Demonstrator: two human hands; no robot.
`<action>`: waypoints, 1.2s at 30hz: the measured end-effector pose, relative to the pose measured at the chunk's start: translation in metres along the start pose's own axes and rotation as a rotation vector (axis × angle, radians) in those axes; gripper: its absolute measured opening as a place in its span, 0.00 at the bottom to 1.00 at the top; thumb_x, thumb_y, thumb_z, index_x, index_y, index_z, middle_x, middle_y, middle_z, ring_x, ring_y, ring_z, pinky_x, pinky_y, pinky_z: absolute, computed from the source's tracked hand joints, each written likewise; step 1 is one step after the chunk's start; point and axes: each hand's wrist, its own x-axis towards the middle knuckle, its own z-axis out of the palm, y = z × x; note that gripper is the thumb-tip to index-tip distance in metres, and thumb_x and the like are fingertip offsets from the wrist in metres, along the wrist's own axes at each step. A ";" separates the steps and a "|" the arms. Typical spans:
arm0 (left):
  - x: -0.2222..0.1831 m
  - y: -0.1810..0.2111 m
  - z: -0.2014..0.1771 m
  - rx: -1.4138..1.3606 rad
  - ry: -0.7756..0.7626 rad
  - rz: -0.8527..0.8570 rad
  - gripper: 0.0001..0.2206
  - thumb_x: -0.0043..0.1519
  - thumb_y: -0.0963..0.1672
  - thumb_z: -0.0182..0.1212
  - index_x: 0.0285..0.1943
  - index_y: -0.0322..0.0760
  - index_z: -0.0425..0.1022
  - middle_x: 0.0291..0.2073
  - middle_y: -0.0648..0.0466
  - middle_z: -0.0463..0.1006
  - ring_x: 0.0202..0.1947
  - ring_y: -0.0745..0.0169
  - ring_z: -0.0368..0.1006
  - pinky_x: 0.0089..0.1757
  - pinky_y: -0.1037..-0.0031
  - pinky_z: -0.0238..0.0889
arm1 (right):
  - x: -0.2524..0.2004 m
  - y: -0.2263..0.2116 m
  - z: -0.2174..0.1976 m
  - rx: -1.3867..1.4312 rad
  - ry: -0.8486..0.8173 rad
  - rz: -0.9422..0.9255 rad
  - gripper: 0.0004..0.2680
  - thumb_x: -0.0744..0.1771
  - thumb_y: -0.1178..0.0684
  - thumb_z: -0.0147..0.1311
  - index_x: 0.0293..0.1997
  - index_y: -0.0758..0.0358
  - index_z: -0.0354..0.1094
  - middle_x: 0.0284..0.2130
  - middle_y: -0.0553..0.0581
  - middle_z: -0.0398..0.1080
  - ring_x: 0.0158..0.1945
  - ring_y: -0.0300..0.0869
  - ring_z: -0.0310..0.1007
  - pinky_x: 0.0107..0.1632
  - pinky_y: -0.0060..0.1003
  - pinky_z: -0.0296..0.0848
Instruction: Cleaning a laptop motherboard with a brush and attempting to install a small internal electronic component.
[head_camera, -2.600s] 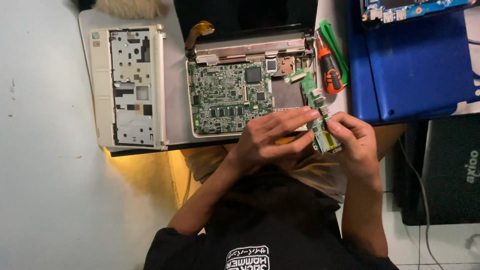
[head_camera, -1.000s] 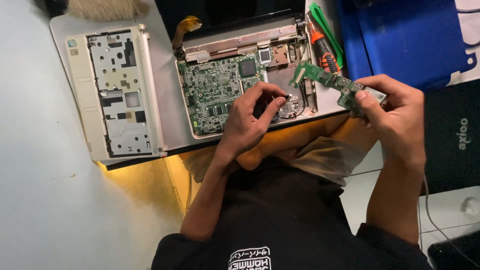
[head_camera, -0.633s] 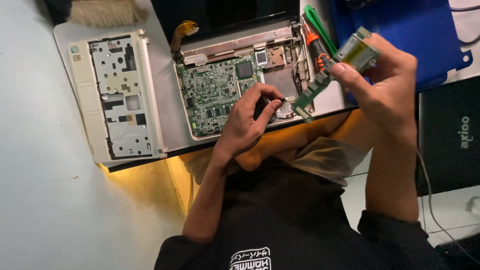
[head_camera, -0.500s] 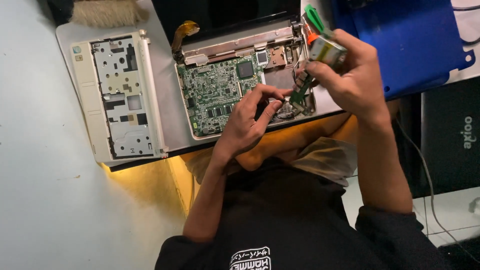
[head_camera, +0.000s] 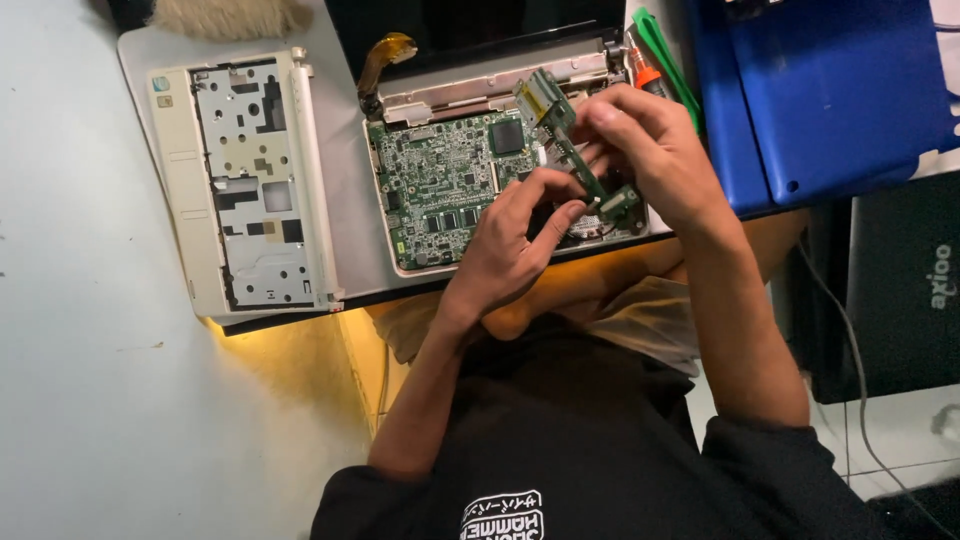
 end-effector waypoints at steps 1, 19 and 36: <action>0.000 0.000 0.001 -0.001 0.025 -0.003 0.07 0.81 0.47 0.61 0.63 0.45 0.76 0.53 0.57 0.89 0.52 0.55 0.82 0.57 0.65 0.71 | -0.004 -0.003 -0.003 0.059 -0.015 0.024 0.15 0.80 0.43 0.49 0.57 0.64 0.79 0.49 0.52 0.80 0.45 0.33 0.78 0.47 0.24 0.78; 0.002 -0.007 0.012 -0.028 0.171 0.082 0.04 0.81 0.45 0.63 0.61 0.47 0.80 0.38 0.50 0.86 0.43 0.43 0.87 0.53 0.56 0.77 | -0.080 0.037 -0.003 0.156 -0.055 -0.283 0.23 0.69 0.65 0.65 0.74 0.88 0.67 0.75 0.87 0.68 0.77 0.66 0.73 0.73 0.63 0.78; 0.001 -0.019 0.005 -0.175 0.121 0.199 0.04 0.80 0.42 0.64 0.61 0.41 0.83 0.45 0.52 0.80 0.42 0.56 0.80 0.45 0.63 0.77 | -0.085 0.052 0.031 0.026 0.356 -0.381 0.10 0.77 0.69 0.61 0.67 0.85 0.75 0.49 0.77 0.79 0.53 0.59 0.87 0.53 0.60 0.92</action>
